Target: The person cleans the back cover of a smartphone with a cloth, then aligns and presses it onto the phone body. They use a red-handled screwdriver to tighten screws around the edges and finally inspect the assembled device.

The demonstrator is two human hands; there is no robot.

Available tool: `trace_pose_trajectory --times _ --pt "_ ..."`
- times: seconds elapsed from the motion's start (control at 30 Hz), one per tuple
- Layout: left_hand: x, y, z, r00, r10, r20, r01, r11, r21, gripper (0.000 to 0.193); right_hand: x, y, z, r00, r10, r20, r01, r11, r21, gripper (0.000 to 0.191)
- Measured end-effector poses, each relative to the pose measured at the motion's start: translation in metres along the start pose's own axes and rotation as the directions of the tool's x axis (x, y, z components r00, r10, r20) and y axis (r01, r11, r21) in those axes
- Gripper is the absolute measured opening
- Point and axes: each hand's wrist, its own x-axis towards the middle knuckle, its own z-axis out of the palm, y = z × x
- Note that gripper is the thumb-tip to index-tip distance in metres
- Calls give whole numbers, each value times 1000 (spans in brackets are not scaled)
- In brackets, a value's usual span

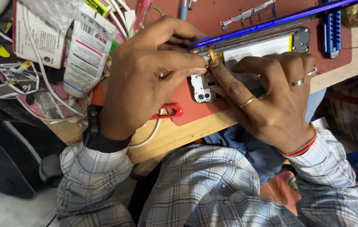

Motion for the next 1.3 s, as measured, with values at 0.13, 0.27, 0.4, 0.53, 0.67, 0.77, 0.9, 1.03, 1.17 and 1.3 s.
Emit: trace_pose_trajectory --times 0.13,0.27,0.4,0.53,0.67,0.77,0.9,1.03,1.17,1.3 --pt "0 0 -1 1000 1 5 -1 1000 -13 16 3 -1 -2 1000 7 19 -6 1000 -16 44" --pt "1 1 -2 1000 -2 6 1 1000 10 16 8 -4 -5 1000 3 17 -2 999 -50 43" --pt "0 1 -2 1000 29 6 -30 999 41 15 11 -3 -8 999 1 53 0 1000 -14 43" --pt "-4 -1 -1 999 33 7 -34 996 82 15 11 -1 -5 999 -5 47 6 1000 -19 44" --pt "-7 -3 1 1000 16 4 -16 989 150 14 12 1 -6 1000 -10 16 10 1000 18 43" --pt "-9 -3 1 1000 -8 10 7 993 122 14 14 4 -13 994 94 53 -106 948 300 43" --pt "-10 -3 2 1000 6 -8 -5 988 157 16 19 1 -15 1000 -14 -22 17 989 144 44" --pt "-9 0 3 1000 -25 -11 26 987 156 15 10 3 -18 1000 -8 -15 11 983 185 45" --pt "-3 6 1 1000 -1 -11 3 976 217 15 -11 18 -33 963 146 -224 -99 973 211 41" --pt "2 14 -6 999 40 10 -42 978 203 19 -22 34 -43 876 336 -345 -239 925 294 40"
